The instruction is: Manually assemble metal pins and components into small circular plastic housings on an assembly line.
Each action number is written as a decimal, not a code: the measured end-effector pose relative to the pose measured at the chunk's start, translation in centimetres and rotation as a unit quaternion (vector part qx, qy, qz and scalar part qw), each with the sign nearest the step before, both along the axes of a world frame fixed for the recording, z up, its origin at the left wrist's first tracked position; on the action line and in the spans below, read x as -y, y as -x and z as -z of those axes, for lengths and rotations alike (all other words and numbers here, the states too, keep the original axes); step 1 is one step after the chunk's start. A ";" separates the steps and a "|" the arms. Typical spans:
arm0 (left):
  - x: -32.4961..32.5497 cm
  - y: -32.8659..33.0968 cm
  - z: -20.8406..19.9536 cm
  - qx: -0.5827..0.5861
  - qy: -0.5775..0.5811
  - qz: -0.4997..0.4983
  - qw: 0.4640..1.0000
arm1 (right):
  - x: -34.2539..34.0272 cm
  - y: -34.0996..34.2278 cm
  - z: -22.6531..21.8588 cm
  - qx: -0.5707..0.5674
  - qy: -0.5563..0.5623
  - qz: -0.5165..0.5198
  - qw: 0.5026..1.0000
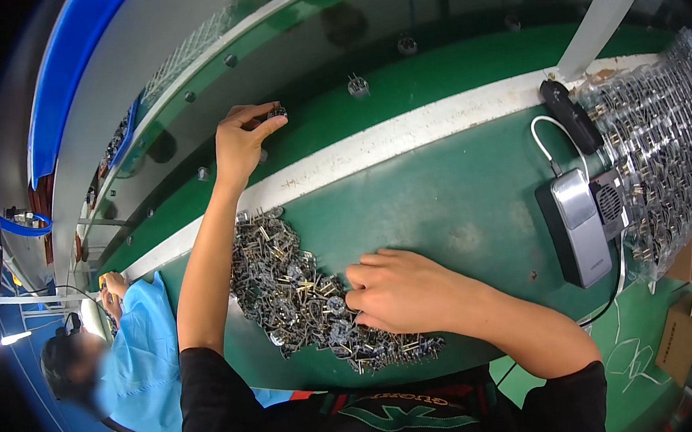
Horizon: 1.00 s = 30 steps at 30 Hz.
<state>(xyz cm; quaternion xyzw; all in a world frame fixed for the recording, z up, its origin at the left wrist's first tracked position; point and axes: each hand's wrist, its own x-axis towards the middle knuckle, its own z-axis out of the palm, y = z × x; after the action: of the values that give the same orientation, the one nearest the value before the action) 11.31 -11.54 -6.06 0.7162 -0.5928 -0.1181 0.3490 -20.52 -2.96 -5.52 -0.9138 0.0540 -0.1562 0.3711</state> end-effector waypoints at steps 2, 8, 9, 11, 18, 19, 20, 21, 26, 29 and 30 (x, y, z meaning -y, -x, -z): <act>1.0 -1.6 1.3 0.009 -0.022 0.005 1.000 | 0.4 -0.1 0.1 -0.010 -0.014 -0.011 1.000; 0.7 -2.5 1.5 0.031 -0.081 0.026 0.996 | 0.6 0.4 -0.8 -0.046 -0.018 0.006 0.999; 0.5 -2.7 1.2 0.023 -0.079 0.029 0.996 | 0.6 0.5 -0.8 -0.047 -0.016 0.011 0.999; -0.3 -3.3 0.5 0.005 -0.080 0.037 0.996 | 0.7 0.8 -0.3 -0.060 -0.021 -0.017 0.998; -4.1 -2.7 -1.2 0.025 -0.130 0.145 0.981 | 1.8 0.8 -0.3 -0.061 -0.098 -0.054 0.992; -4.1 -2.3 -1.2 0.016 -0.135 0.122 0.983 | 2.1 1.0 -0.5 -0.035 -0.102 -0.022 0.994; -4.3 -1.6 -1.7 0.008 -0.141 0.097 0.985 | 2.5 1.2 -0.6 -0.009 -0.105 0.007 0.994; -4.4 -0.8 -2.3 0.000 -0.146 0.071 0.987 | 2.8 1.2 -0.7 0.018 -0.109 0.036 0.993; -6.5 4.3 -4.7 -0.261 -0.060 0.119 0.956 | 3.9 0.9 1.3 0.057 0.230 0.242 0.941; -8.1 5.8 -5.7 -0.306 -0.047 0.151 0.939 | 4.3 0.6 1.8 0.021 0.261 0.217 0.940; -8.5 6.5 -6.1 -0.393 -0.055 0.145 0.906 | 4.1 0.4 1.6 0.034 0.260 0.224 0.939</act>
<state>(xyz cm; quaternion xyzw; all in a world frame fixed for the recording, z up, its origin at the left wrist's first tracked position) 4.79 -3.06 0.05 0.5359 -0.4976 -0.4714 0.4929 -20.94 -7.04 -7.16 -0.9368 0.2025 -0.2746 0.0779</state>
